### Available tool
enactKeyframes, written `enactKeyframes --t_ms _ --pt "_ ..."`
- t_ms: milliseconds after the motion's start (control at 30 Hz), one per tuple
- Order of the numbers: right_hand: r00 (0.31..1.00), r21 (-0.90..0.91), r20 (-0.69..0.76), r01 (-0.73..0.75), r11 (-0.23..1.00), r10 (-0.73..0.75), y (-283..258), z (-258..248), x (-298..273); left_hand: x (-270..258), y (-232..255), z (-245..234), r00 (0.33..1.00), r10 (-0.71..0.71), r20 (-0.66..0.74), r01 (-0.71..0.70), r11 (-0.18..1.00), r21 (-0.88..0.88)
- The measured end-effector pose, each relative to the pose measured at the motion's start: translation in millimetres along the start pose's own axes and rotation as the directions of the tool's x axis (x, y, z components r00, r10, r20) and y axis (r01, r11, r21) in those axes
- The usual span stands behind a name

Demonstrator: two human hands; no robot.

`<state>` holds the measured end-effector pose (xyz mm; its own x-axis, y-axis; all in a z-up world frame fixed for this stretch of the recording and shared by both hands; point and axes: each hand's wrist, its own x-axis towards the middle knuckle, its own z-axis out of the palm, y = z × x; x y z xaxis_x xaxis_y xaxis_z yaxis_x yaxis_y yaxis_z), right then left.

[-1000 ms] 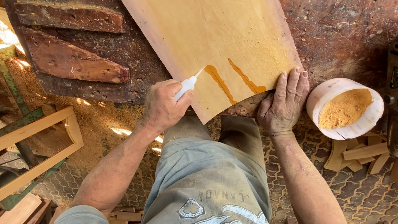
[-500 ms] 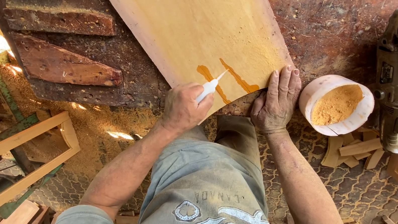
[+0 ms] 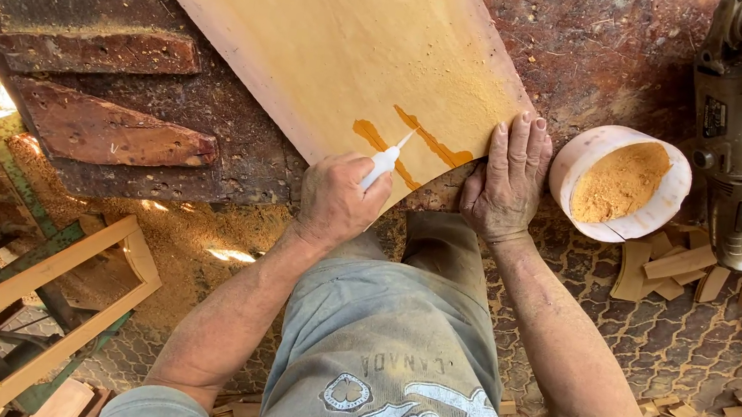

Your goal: Applying glue to a curved piece of wood and spreading it with fingers.

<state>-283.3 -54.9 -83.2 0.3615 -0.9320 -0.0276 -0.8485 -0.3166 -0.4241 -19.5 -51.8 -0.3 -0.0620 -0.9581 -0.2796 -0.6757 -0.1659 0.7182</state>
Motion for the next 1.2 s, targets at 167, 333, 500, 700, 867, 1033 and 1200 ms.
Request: enactKeyframes --t_ms 167,333,500,700,867,1033,1200 --pt "1.0 -0.013 0.009 0.009 1.0 -0.009 1.0 -0.2 -0.5 0.6 -16.1 -0.9 0.994 -0.105 0.004 0.105 0.994 0.035" --pt "1.0 -0.008 0.0 0.025 1.0 -0.025 0.8 -1.4 -0.5 4.4 -21.1 -10.6 0.991 -0.078 -0.11 0.082 0.996 0.038" --pt "1.0 -0.019 0.023 -0.003 1.0 0.003 0.2 -0.7 -0.6 -4.0 -28.3 4.2 0.99 -0.143 0.022 0.142 0.99 0.027" --pt "1.0 -0.013 0.023 -0.002 1.0 0.002 0.4 -0.2 -0.3 -15.3 -13.4 33.3 0.986 -0.052 0.156 0.055 0.998 -0.01" --pt "1.0 -0.007 0.012 0.004 1.0 -0.004 0.8 -0.9 0.8 -14.4 21.7 34.9 0.998 0.044 0.043 -0.041 0.997 -0.065" --pt "1.0 0.005 0.006 0.008 1.0 -0.008 1.4 0.9 -0.8 -16.5 19.3 37.0 0.99 -0.009 0.142 0.016 0.999 -0.044" --pt "1.0 -0.003 -0.004 0.004 1.0 -0.004 -2.0 -3.3 -0.7 -18.0 -2.9 33.3 0.961 -0.194 0.198 0.203 0.979 -0.027"
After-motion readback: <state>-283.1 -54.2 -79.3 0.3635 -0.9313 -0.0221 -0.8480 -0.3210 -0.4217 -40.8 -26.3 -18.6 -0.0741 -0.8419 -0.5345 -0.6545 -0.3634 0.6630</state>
